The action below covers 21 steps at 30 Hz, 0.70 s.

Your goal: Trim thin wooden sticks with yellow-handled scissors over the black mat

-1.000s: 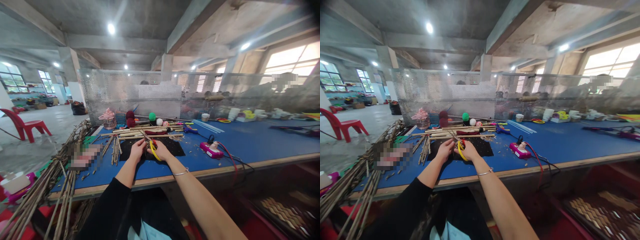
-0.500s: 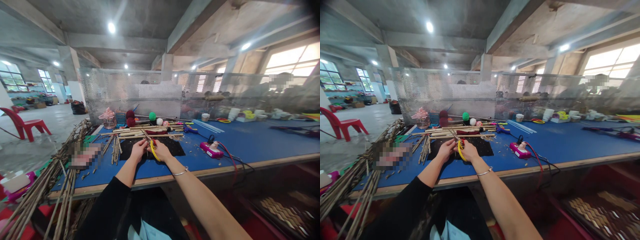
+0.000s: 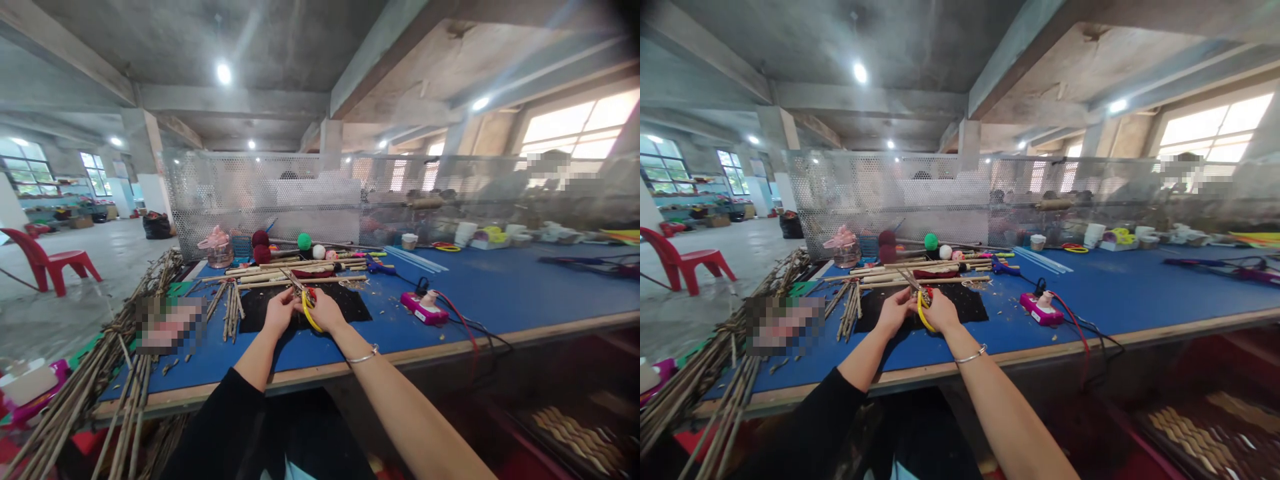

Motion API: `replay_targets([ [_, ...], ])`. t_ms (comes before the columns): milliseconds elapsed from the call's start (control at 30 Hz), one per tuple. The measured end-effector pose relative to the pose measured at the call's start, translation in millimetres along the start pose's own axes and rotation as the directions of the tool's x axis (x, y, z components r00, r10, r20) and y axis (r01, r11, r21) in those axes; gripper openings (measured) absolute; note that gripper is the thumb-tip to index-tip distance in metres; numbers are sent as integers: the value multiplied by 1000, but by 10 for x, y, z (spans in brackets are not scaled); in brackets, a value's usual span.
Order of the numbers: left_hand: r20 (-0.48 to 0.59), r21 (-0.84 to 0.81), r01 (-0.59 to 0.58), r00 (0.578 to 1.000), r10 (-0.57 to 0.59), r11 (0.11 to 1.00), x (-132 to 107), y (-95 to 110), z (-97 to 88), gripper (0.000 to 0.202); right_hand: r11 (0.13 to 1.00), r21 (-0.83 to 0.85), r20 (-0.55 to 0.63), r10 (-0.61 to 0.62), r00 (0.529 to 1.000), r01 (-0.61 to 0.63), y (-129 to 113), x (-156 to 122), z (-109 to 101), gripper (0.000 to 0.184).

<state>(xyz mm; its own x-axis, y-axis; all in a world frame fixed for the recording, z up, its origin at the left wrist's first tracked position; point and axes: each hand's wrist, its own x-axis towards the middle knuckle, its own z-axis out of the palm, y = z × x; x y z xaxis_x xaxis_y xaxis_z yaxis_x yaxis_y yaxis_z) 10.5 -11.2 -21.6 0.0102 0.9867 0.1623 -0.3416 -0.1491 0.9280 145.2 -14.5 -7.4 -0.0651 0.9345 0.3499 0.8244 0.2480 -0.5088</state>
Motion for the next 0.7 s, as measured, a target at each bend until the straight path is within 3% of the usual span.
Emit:
replay_targets([
  [133, 5, -14, -15, 1000, 16, 1000, -9, -1, 13, 61, 999, 30, -46, 21, 999, -19, -27, -9, -20, 47],
  [433, 21, -42, 2, 1000, -1, 999, -35, 16, 54, 57, 969, 189, -28, -157, 987, 160, -80, -31, -51, 41],
  [700, 5, -12, -11, 1000, 11, 1000, -49, 30, 50, 63, 999, 19, 65, -30, 997, 29, -82, -44, -61, 44],
])
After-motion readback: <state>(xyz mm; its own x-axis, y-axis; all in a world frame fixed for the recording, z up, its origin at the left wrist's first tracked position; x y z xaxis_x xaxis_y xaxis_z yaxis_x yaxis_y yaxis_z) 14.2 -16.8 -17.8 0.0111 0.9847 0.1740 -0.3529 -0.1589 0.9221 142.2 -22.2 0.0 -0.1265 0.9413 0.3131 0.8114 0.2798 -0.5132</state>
